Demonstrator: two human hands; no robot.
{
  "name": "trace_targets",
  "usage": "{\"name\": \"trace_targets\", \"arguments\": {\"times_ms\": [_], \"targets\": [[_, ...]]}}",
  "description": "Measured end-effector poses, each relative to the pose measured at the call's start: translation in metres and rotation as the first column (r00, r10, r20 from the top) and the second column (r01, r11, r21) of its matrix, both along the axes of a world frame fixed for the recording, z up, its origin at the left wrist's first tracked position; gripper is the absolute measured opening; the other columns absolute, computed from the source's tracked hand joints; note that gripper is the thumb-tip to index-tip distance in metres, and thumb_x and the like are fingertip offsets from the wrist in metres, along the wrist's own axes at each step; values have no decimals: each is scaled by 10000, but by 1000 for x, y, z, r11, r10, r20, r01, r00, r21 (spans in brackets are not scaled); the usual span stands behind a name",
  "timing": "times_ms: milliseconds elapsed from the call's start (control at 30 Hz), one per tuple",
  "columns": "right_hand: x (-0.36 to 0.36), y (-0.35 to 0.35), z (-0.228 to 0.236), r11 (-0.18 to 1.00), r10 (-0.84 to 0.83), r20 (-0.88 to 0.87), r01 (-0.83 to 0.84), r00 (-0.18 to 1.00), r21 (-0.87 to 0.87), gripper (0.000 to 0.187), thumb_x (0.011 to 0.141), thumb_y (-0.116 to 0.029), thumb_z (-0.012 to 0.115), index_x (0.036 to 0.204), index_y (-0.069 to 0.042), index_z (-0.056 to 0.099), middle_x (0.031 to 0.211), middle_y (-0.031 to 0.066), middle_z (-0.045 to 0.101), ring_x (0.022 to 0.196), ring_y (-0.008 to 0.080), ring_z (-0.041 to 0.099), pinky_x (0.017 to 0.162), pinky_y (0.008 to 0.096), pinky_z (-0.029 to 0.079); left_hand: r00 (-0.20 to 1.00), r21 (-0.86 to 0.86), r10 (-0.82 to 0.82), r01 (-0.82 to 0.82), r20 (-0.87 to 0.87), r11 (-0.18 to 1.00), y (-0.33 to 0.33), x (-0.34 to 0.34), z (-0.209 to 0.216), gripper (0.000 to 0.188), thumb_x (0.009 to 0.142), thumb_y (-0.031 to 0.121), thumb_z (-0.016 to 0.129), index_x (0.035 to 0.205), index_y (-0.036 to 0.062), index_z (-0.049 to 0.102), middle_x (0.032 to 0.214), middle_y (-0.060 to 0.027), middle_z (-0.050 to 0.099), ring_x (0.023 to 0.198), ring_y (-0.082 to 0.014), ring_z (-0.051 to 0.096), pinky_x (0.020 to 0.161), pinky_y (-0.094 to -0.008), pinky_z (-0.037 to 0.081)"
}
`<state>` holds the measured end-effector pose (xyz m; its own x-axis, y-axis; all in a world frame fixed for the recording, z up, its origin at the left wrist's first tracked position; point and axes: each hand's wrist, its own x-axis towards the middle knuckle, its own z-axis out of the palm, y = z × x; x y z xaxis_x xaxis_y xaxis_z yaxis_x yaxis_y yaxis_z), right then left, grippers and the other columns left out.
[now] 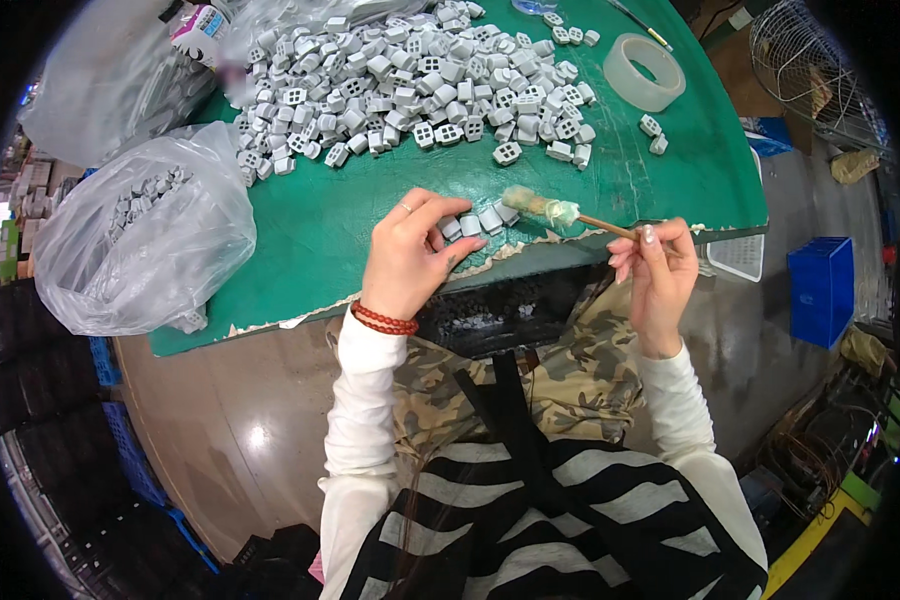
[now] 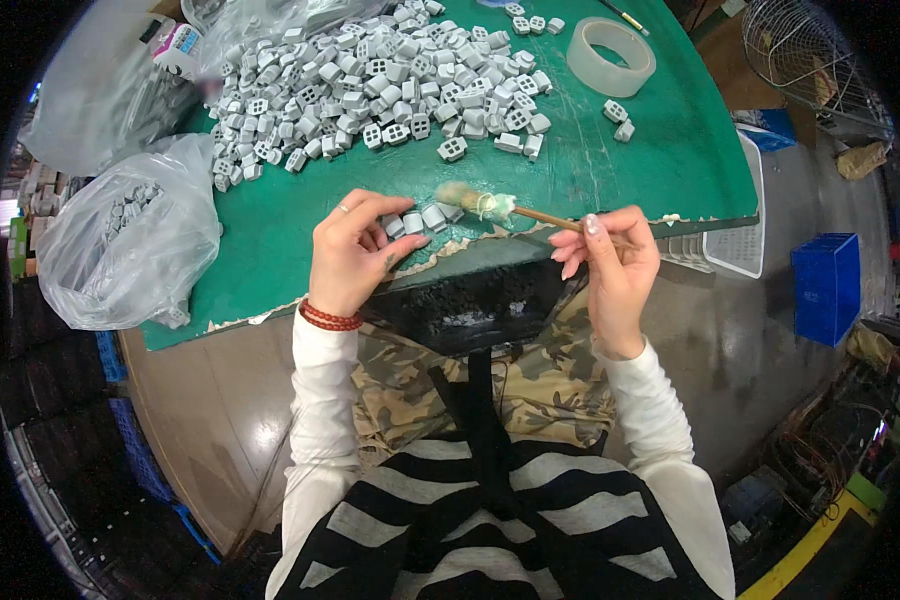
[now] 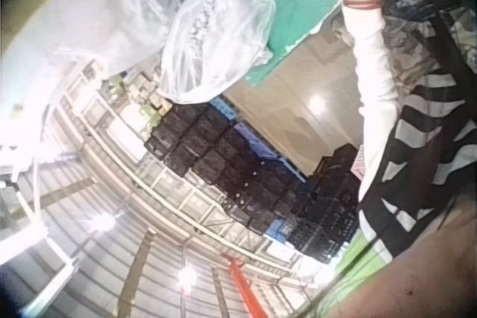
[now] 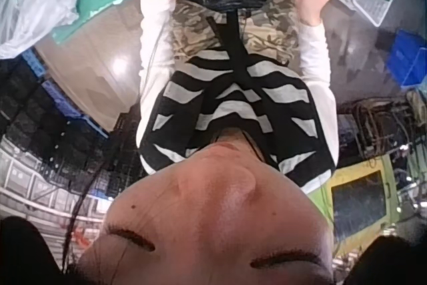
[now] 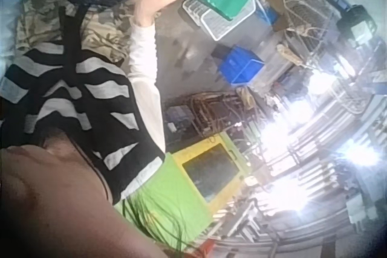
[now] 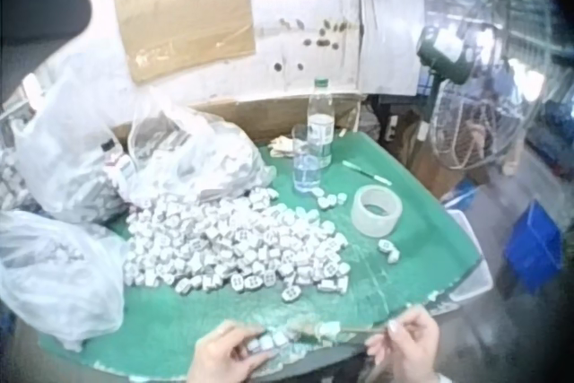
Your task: Applying a grease-like substance to small plastic lighting components using a wooden applicator stick.
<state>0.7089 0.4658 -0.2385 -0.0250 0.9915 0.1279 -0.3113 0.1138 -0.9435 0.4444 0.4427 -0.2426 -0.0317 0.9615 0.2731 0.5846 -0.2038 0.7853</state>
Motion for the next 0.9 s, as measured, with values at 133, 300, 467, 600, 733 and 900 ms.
{"name": "trace_targets", "arguments": {"times_ms": [133,300,467,600,733,900], "targets": [[12,21,2,983,182,83,-180,980,-24,93,911,-75,562,899,-5,502,821,192,664,658,180,643,521,237,489,998,36,2,0,-69,999,3,-2,13,627,550,137,870,1126,107,626,917,-10,644,606,-69,473,560,-221,424],[3,31,8,947,320,102,-318,942,-40,68,903,-37,559,930,4,513,865,192,670,742,186,663,560,235,502,997,125,40,-31,-70,992,0,-6,3,748,540,140,872,1222,129,565,951,-14,678,687,-103,501,658,-254,436],[-15,24,6,921,390,159,-387,907,-52,86,902,-43,569,961,19,564,889,172,677,767,179,666,578,235,504,998,20,55,-56,30,998,0,-6,3,780,531,124,875,1235,104,540,884,1,690,696,-98,501,659,-236,431],[-17,20,5,910,415,207,-406,886,-86,82,902,-42,569,951,23,566,884,173,678,768,174,665,578,233,504,997,-63,38,-33,74,997,6,-6,5,771,540,114,870,1234,112,534,894,6,690,698,-94,496,648,-233,421],[-14,20,7,920,391,246,-384,887,-79,81,904,-41,566,943,30,568,878,173,679,764,170,664,567,228,500,994,-85,-35,44,105,995,12,-5,10,766,550,97,859,1240,115,527,895,3,687,713,-99,501,649,-236,419],[-16,18,6,924,383,247,-374,890,-83,82,906,-43,563,941,31,568,873,175,679,759,169,665,557,227,496,997,85,-73,74,-14,994,14,-7,4,779,542,110,859,1246,118,525,955,-6,673,754,-112,550,652,-243,425]]}}
